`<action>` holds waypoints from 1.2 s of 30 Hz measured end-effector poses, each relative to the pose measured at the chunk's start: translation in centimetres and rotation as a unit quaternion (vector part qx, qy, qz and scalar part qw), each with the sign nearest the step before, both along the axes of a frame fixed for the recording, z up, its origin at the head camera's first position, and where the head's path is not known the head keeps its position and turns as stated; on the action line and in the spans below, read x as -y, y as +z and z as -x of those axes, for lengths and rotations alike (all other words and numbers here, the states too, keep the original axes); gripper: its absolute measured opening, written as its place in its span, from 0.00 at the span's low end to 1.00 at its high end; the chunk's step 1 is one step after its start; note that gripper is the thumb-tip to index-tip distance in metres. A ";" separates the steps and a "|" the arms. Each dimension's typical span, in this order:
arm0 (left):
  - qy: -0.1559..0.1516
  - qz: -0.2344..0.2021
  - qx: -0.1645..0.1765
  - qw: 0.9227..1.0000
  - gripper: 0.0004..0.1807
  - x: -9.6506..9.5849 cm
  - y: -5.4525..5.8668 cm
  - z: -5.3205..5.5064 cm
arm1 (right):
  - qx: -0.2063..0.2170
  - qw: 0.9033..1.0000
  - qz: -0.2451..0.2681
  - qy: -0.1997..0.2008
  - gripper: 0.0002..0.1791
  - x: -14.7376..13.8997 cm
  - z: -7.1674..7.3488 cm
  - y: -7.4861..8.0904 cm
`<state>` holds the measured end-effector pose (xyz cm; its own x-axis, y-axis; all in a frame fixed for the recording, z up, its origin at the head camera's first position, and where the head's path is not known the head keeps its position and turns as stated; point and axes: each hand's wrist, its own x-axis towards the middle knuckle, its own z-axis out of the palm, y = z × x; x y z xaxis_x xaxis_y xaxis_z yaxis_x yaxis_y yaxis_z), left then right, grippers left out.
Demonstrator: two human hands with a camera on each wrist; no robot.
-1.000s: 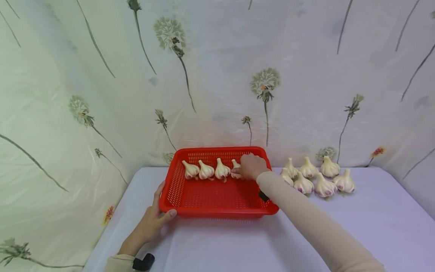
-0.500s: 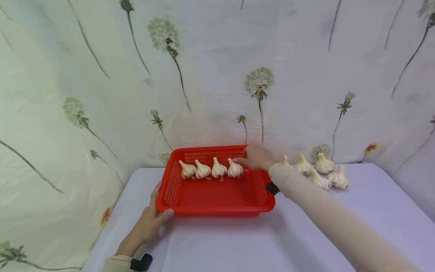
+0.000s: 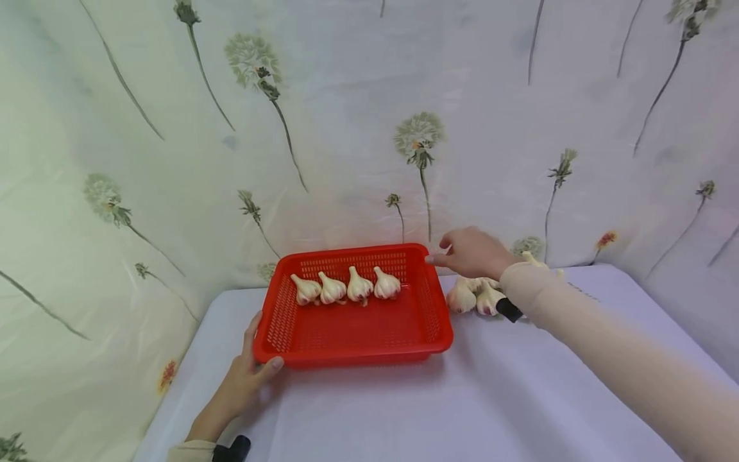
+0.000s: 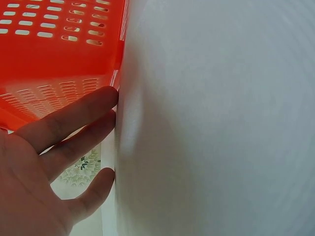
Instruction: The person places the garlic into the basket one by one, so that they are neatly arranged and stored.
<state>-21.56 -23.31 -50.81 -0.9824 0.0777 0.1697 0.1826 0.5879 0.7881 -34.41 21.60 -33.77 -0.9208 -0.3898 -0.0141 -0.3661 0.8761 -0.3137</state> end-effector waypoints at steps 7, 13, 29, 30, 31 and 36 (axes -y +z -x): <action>0.012 0.001 0.008 1.000 0.52 0.6 -0.1 -0.3 | -0.024 0.999 -0.035 -0.010 0.36 -3.5 -0.4 1.0; 0.023 -0.006 0.023 0.999 0.51 0.9 -0.1 -0.5 | -0.032 0.999 -0.025 -0.005 0.30 -4.9 -0.5 -0.8; 0.008 -0.002 0.002 1.000 0.51 0.5 -0.4 0.1 | -0.093 0.995 0.034 0.004 0.20 -4.1 -1.2 -10.5; 0.008 -0.001 0.002 1.000 0.51 0.4 -0.4 0.1 | -0.099 0.995 0.032 0.002 0.21 -4.0 -1.3 -10.8; 0.008 -0.001 0.003 1.000 0.51 0.3 -0.4 0.1 | -0.106 0.994 0.027 -0.002 0.21 -3.9 -1.4 -11.2; 0.009 0.001 0.008 1.000 0.51 0.1 -0.3 0.1 | -0.141 0.990 0.004 -0.021 0.22 -3.6 -1.6 -12.1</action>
